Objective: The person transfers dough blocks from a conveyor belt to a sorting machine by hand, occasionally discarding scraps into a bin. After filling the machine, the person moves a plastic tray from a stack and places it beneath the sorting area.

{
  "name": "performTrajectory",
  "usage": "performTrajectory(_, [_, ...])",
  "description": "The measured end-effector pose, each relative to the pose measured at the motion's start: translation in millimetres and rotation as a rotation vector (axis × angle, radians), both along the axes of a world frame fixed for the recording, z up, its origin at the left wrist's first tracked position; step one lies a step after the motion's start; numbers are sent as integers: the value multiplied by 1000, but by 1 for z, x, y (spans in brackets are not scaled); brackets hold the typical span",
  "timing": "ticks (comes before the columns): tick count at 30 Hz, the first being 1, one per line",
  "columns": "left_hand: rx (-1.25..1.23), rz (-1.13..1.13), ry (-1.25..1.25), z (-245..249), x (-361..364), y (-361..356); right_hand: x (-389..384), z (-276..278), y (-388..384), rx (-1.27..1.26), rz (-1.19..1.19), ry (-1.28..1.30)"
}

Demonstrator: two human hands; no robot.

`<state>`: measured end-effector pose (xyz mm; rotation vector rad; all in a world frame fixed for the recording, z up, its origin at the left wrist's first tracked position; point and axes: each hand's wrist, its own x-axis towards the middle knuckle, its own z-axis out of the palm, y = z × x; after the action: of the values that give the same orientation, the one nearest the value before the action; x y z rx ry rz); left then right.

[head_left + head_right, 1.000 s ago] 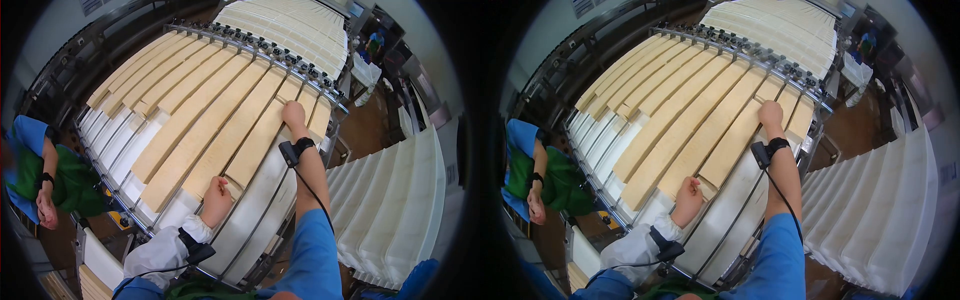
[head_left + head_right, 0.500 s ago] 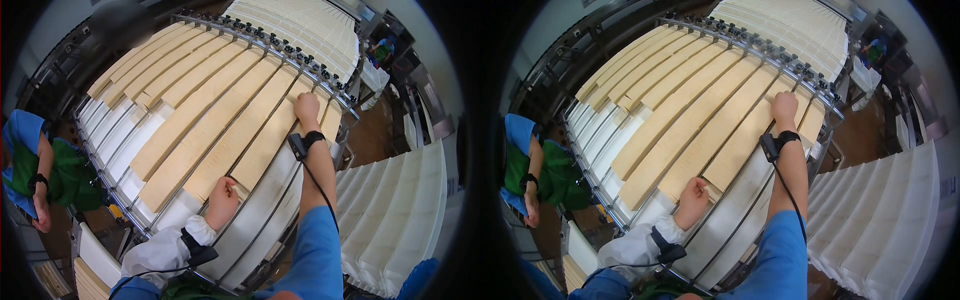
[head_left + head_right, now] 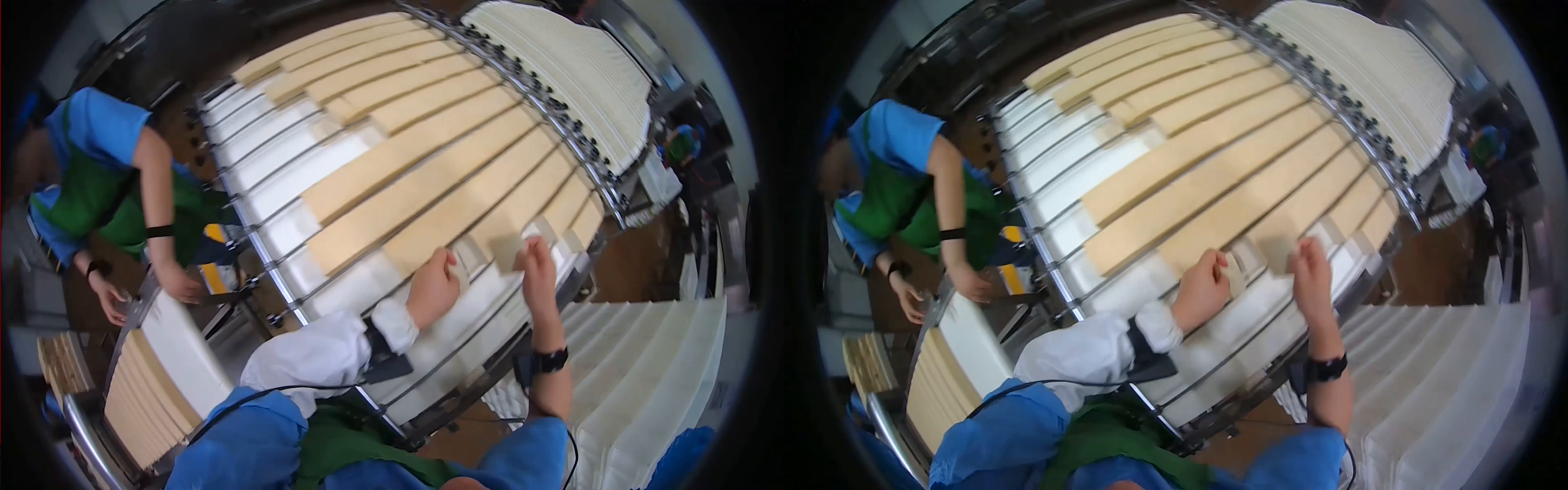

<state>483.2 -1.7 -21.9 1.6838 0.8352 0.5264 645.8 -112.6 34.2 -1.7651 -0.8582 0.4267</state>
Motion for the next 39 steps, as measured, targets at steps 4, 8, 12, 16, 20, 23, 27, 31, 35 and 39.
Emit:
performTrajectory(4, [-51,14,53,62,-132,1,-104,-6,14,18,264,189])
performTrajectory(8, [-7,220,-81,86,-237,-3,-203,17,45,31,471,373])
performTrajectory(12, [217,460,-113,87,-304,10,-284,48,103,111,553,-198])
performTrajectory(16, [192,685,-66,72,-403,-4,-357,55,138,303,517,-434])
performTrajectory(20, [116,1034,-128,24,-508,-50,-467,62,148,333,973,-318])
performTrajectory(23, [-109,1286,-149,-9,-570,-93,-569,51,148,339,1344,-284])
performTrajectory(27, [-265,1453,232,-55,-639,-115,-700,4,174,216,1573,-509])
performTrajectory(31, [-360,1338,191,-69,-676,-106,-806,-88,249,11,1450,-882])
performTrajectory(35, [-556,1228,-50,-92,-696,-104,-846,-140,304,-37,1262,-857])
performTrajectory(39, [-758,1152,-360,-75,-708,-93,-843,-161,315,-117,1269,-935])
